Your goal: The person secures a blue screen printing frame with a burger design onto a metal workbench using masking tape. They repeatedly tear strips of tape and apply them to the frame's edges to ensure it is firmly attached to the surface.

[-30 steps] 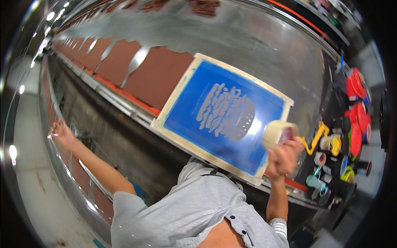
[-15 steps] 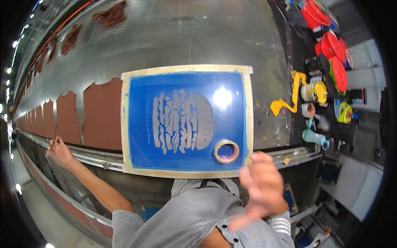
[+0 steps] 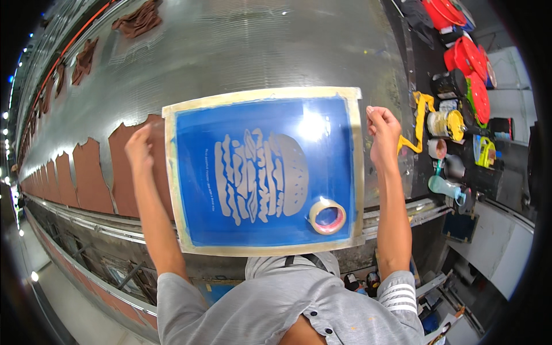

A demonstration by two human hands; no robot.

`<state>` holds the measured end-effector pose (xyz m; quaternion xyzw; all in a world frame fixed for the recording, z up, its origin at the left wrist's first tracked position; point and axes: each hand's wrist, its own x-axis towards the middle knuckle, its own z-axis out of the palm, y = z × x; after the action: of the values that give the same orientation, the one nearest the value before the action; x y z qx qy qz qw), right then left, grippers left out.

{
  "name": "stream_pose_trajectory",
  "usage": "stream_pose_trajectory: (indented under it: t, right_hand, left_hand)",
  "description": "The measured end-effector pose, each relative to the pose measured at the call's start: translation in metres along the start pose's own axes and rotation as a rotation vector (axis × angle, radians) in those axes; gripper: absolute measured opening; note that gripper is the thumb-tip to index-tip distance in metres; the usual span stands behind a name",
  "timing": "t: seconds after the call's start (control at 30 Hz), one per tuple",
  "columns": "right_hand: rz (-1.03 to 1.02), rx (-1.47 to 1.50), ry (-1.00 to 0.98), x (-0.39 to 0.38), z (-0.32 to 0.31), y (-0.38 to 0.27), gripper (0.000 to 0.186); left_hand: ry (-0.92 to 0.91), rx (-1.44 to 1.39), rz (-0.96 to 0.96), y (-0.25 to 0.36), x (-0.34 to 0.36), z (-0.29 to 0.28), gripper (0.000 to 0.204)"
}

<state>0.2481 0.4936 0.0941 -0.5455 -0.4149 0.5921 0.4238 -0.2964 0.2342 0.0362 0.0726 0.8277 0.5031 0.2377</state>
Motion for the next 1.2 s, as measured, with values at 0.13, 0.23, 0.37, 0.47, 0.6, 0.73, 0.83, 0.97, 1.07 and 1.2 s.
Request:
stream_pose_trajectory:
  t: [0.13, 0.23, 0.37, 0.47, 0.6, 0.73, 0.83, 0.97, 1.07, 1.2]
  right_hand:
    - [0.068, -0.21, 0.062, 0.062, 0.002, 0.059, 0.017]
    - [0.014, -0.288, 0.134, 0.085, 0.004, 0.083, 0.018]
    - [-0.013, -0.309, 0.209, 0.092, 0.008, 0.092, 0.019]
    - [-0.026, -0.347, 0.246, 0.089, 0.01, 0.094, 0.018]
    - [-0.046, -0.428, 0.275, 0.087, 0.011, 0.092, 0.02]
    - [-0.069, -0.557, 0.337, 0.086, 0.02, 0.091, 0.025]
    - [-0.095, -0.738, 0.383, 0.082, 0.023, 0.089, 0.03]
    - [-0.143, -0.914, 0.423, 0.08, 0.02, 0.089, 0.037]
    - [-0.265, -1.121, 0.456, 0.06, 0.033, 0.069, 0.041]
    - [-0.805, -1.09, -0.163, 0.016, 0.103, 0.088, 0.056]
  left_hand:
    - [-0.019, -0.156, 0.081, -0.014, 0.013, 0.057, 0.017]
    - [-0.024, -0.148, 0.074, -0.025, 0.026, 0.066, 0.043]
    - [0.077, -0.015, 0.089, -0.009, 0.015, 0.081, 0.077]
    - [0.167, 0.061, 0.058, -0.002, 0.012, 0.088, 0.088]
    - [0.208, 0.043, 0.005, 0.0, 0.009, 0.094, 0.085]
    - [0.24, 0.133, 0.056, -0.006, 0.012, 0.092, 0.078]
    - [0.235, 0.175, 0.066, -0.004, 0.007, 0.093, 0.079]
    - [0.389, 0.601, 0.221, -0.004, 0.001, 0.094, 0.087]
    - [0.511, 0.979, 0.445, -0.001, -0.022, 0.089, 0.091]
    - [-0.23, 0.684, 0.937, -0.003, -0.085, 0.153, 0.086]
